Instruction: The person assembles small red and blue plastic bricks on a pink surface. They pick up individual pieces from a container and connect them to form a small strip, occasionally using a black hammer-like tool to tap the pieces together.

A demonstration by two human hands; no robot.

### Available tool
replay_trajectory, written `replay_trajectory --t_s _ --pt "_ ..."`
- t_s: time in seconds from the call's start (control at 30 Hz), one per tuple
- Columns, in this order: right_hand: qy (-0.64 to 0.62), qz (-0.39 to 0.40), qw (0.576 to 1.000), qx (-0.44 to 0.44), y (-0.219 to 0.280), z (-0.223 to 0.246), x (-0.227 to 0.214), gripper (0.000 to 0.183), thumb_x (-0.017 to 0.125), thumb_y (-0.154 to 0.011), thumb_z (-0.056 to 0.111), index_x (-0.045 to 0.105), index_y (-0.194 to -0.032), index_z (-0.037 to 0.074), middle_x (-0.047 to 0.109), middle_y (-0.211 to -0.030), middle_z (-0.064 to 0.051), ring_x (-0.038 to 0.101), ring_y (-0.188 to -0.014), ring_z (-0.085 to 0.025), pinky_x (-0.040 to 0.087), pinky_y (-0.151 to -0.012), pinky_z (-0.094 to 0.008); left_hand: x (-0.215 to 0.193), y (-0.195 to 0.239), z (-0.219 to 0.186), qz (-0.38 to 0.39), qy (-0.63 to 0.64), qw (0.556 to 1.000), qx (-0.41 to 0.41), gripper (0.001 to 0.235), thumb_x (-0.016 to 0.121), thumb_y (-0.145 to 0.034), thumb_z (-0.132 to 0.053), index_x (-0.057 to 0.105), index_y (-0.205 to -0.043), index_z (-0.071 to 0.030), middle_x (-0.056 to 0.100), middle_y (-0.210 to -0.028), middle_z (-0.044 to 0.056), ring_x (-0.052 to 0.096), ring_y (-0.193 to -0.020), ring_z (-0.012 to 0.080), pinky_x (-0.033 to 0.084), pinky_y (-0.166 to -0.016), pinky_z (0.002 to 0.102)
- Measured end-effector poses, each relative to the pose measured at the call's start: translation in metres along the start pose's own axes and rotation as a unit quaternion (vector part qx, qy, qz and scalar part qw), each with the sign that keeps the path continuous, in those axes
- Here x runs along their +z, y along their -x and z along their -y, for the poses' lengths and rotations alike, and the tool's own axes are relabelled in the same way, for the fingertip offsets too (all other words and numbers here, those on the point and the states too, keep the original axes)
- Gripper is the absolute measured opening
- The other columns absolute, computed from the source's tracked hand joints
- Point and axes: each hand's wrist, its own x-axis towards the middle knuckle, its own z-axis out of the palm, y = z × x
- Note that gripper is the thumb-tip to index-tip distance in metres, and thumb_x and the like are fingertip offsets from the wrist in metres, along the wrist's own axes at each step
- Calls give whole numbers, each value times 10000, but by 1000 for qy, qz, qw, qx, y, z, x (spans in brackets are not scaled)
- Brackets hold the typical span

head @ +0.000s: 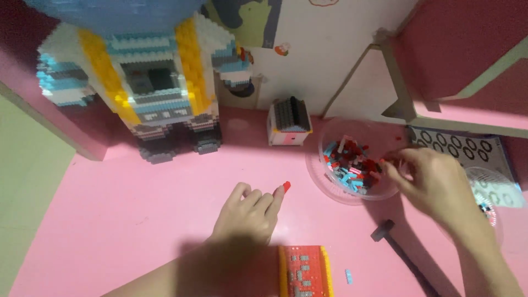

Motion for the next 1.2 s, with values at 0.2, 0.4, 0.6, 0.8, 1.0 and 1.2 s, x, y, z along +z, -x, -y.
replay_trajectory --t_s 0.2,0.4,0.6,0.8,1.0,1.2 --pt "37 156 979 124 -45 27 -9 361 611 -908 359 764 -1225 281 773 -1231 15 744 -1106 -272 557 -906 -428 2 6 -1 28 -3 1000 -10 480 474 -941 125 698 -1355 31 526 -740 34 489 -587 211 390 -646 377" --pt "-38 143 986 77 -62 34 1 308 583 -1004 369 813 -1178 262 801 -1243 56 762 -1049 -239 555 -882 -390 -5 5 -6 84 50 995 -20 362 648 -876 -124 747 -1222 -84 555 -667 -19 511 -568 213 403 -650 354" --pt "9 157 984 79 -72 30 14 377 510 -1017 474 806 -923 261 788 -995 -19 752 -903 -274 510 -737 -397 -12 0 -2 68 110 991 -17 202 566 -989 49 672 -1114 -68 460 -776 17 445 -602 233 457 -659 373" --pt "-22 93 995 -9 -75 0 40 326 525 -1013 329 817 -1149 276 730 -1294 127 686 -1187 -119 527 -910 -331 -7 -9 -3 81 148 985 -31 294 602 -1020 -135 653 -1271 9 561 -844 95 546 -688 317 472 -690 451" --pt "43 86 995 -33 -74 26 34 371 559 -1013 597 813 -1064 332 791 -1111 53 730 -1076 -263 553 -804 -453 1 6 -1 154 199 968 4 502 496 -947 49 574 -1443 58 537 -891 75 554 -766 340 502 -830 435" --pt "80 96 992 -24 -73 28 48 345 601 -978 566 849 -1034 333 805 -1050 24 731 -1056 -277 504 -860 -505 -3 7 -3 161 197 967 0 382 522 -998 47 591 -1372 16 544 -904 83 556 -797 361 515 -786 416"
